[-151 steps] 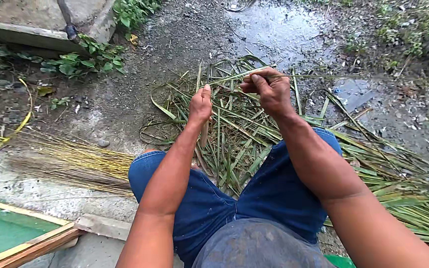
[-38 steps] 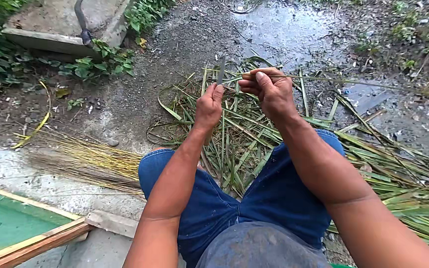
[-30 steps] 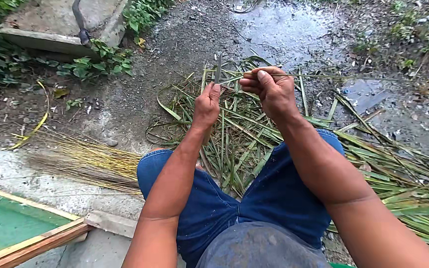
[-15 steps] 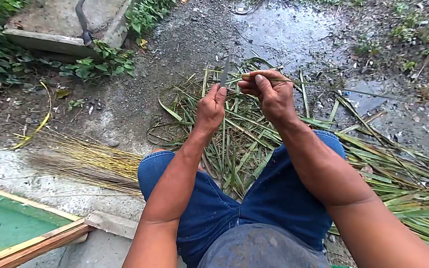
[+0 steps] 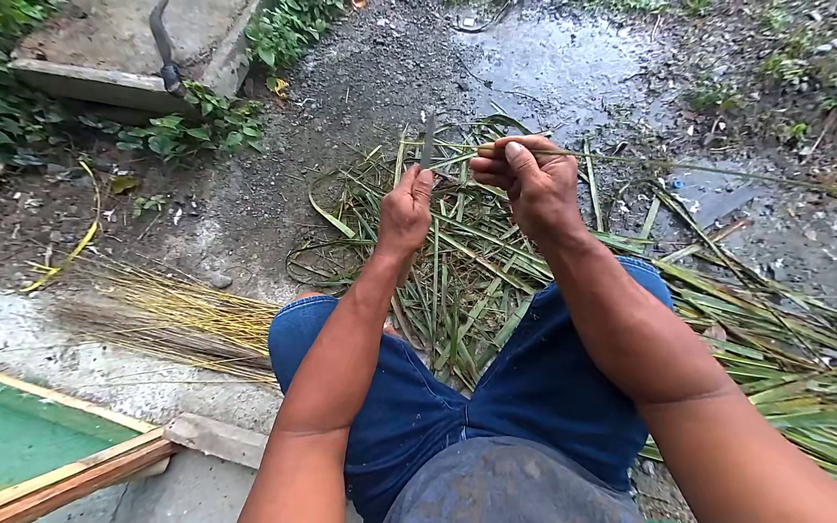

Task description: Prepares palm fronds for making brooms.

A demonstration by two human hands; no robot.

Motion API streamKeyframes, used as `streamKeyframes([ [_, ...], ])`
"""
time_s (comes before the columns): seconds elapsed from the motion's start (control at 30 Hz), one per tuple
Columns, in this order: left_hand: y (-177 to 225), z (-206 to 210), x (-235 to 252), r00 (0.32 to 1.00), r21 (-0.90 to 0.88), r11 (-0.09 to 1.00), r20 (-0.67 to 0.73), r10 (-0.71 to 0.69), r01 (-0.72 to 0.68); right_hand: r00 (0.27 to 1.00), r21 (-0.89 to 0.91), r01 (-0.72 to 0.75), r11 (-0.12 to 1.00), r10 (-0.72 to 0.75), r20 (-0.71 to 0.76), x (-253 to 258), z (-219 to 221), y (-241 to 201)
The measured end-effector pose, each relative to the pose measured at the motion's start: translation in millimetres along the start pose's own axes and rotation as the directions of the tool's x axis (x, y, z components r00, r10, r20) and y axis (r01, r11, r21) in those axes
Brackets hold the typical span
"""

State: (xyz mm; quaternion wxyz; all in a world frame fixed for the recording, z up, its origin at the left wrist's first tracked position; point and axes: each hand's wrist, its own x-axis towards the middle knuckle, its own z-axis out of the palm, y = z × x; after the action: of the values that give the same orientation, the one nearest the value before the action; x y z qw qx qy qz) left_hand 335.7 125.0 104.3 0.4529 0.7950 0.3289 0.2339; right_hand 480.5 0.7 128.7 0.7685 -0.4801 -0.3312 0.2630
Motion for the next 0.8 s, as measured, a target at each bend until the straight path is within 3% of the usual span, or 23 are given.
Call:
streamKeyframes([
  [0.1, 4, 4, -4, 0.998, -0.007, 0.998, 0.017, 0.055, -0.055, 1.000, 0.000, -0.004, 1.000, 0.004, 0.016, -2, 0, 1],
  [0.23, -22, -13, 15, 0.972, -0.183, 0.955, 0.007, -0.237, 0.234, 0.999, 0.010, 0.033, 0.999, -0.033, 0.005, 4, -11, -4],
  [0.3, -21, -21, 18, 0.959, -0.290, 0.920, -0.030, -0.283, 0.263, 0.999, -0.058, 0.036, 0.998, -0.035, 0.023, 7, -18, -8],
  [0.43, -14, -35, 12, 0.981, -0.414, 0.900, -0.073, -0.181, 0.135, 0.982, -0.337, -0.006, 0.941, 0.070, 0.177, 8, -26, -13],
  [0.57, -3, -44, -2, 0.999, -0.449, 0.893, 0.042, -0.009, 0.027, 0.892, -0.484, 0.018, 0.875, 0.206, 0.403, 7, -23, -13],
  [0.7, 5, -36, -11, 0.958, -0.511, 0.856, 0.276, 0.082, 0.074, 0.755, -0.533, 0.060, 0.844, 0.311, 0.577, 0, -7, -3],
  [0.8, 0, -37, -11, 0.945, -0.584, 0.804, 0.315, 0.094, 0.115, 0.737, -0.508, 0.029, 0.861, 0.325, 0.593, -3, -2, 4],
])
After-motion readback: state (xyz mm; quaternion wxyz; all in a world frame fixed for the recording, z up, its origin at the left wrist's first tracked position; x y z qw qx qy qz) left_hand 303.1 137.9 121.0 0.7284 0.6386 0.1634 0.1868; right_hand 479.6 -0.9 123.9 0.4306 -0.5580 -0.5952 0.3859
